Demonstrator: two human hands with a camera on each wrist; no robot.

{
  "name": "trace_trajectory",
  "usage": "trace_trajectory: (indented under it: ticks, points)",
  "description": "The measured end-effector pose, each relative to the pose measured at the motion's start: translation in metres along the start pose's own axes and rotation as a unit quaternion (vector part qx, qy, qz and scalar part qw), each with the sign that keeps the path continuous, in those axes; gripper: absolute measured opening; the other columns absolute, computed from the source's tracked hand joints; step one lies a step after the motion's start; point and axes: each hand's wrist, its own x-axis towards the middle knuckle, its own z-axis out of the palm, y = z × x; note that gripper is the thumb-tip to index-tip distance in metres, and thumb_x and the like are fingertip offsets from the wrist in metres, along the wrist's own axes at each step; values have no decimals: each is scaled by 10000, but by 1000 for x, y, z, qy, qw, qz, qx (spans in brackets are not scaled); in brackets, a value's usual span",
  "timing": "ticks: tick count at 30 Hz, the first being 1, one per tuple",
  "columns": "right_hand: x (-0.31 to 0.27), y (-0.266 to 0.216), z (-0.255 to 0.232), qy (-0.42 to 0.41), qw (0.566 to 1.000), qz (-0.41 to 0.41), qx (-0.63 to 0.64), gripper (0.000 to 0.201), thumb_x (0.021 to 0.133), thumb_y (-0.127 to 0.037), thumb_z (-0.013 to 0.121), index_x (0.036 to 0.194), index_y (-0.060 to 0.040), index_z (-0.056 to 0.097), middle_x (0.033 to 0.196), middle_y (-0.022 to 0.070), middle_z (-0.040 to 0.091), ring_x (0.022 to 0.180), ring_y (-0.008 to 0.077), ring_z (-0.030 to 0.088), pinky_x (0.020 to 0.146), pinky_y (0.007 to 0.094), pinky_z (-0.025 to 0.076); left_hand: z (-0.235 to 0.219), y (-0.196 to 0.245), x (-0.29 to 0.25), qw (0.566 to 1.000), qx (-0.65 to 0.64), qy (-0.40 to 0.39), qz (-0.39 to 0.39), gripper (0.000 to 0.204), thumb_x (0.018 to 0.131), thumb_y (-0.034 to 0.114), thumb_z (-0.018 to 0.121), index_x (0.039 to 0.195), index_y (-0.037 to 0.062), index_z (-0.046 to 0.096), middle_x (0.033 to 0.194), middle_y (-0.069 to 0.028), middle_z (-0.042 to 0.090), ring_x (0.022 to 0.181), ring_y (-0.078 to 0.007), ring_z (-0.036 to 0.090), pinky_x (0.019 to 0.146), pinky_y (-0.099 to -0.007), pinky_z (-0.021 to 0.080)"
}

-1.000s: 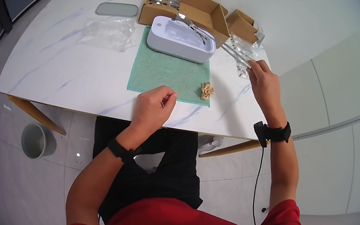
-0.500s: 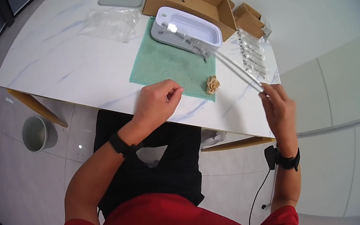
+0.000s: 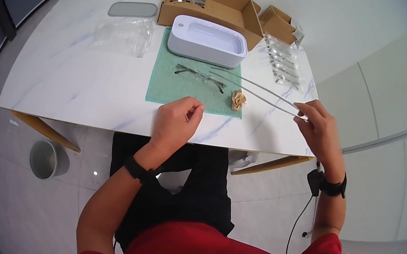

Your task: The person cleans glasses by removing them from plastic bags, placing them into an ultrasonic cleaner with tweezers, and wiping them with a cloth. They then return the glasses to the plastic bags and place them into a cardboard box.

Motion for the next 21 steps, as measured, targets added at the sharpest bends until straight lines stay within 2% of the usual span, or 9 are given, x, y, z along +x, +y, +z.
trace_trajectory:
  ticks: [4, 7, 9, 12, 15, 18, 21]
  points:
    - [20, 7, -15, 118, 992, -2, 48, 260, 872, -14, 722, 1127, -15, 669, 898, 70, 636, 650, 152, 570, 596, 272, 471, 1, 1, 0, 1000, 1, -8, 0, 92, 896, 78, 712, 863, 0, 677, 685, -72, 650, 517, -90, 542, 502, -253, 431]
    - [49, 17, -8, 148, 983, 32, 107, 227, 908, -32, 698, 1129, 1, 662, 882, 74, 623, 678, 135, 549, 627, 261, 458, -1, 2, 0, 1000, -2, -11, -9, 89, 892, 73, 714, 866, -4, 679, 696, -75, 663, 528, -93, 565, 508, -249, 443]
    - [61, 21, 4, 147, 980, 34, 129, 217, 922, -38, 685, 1133, 5, 660, 877, 74, 620, 686, 132, 539, 640, 257, 451, 0, 2, -1, 999, -16, -11, -25, 84, 890, 69, 716, 868, -4, 681, 707, -76, 671, 537, -97, 580, 511, -248, 451]
    - [69, 16, 15, 144, 979, 35, 138, 213, 932, -41, 675, 1139, 8, 660, 878, 75, 623, 694, 131, 535, 649, 254, 448, 0, -1, 0, 1000, -8, -4, -7, 75, 887, 63, 715, 869, -2, 681, 716, -73, 677, 541, -105, 592, 516, -254, 463]
    - [70, 19, 24, 143, 979, 40, 140, 213, 935, -40, 673, 1141, 10, 661, 883, 77, 627, 700, 129, 544, 652, 255, 455, -1, 2, 1, 1000, -10, -10, -11, 88, 879, 61, 703, 831, 9, 650, 719, -95, 652, 548, -210, 617, 514, -315, 477]
    - [72, 35, 38, 151, 977, 38, 145, 217, 934, -34, 672, 1145, 11, 660, 892, 84, 634, 702, 131, 563, 649, 266, 469, -2, 2, 1, 1000, -11, -11, -2, 77, 873, 56, 704, 833, 14, 653, 713, -93, 647, 553, -216, 611, 517, -316, 475]
    - [86, 40, 47, 157, 980, 36, 112, 214, 930, -42, 678, 1139, 1, 664, 898, 93, 636, 696, 161, 602, 639, 286, 488, -4, 1, 1, 1000, -1, -27, 8, 40, 865, 17, 707, 858, 2, 670, 747, -84, 675, 563, -153, 609, 522, -272, 472]
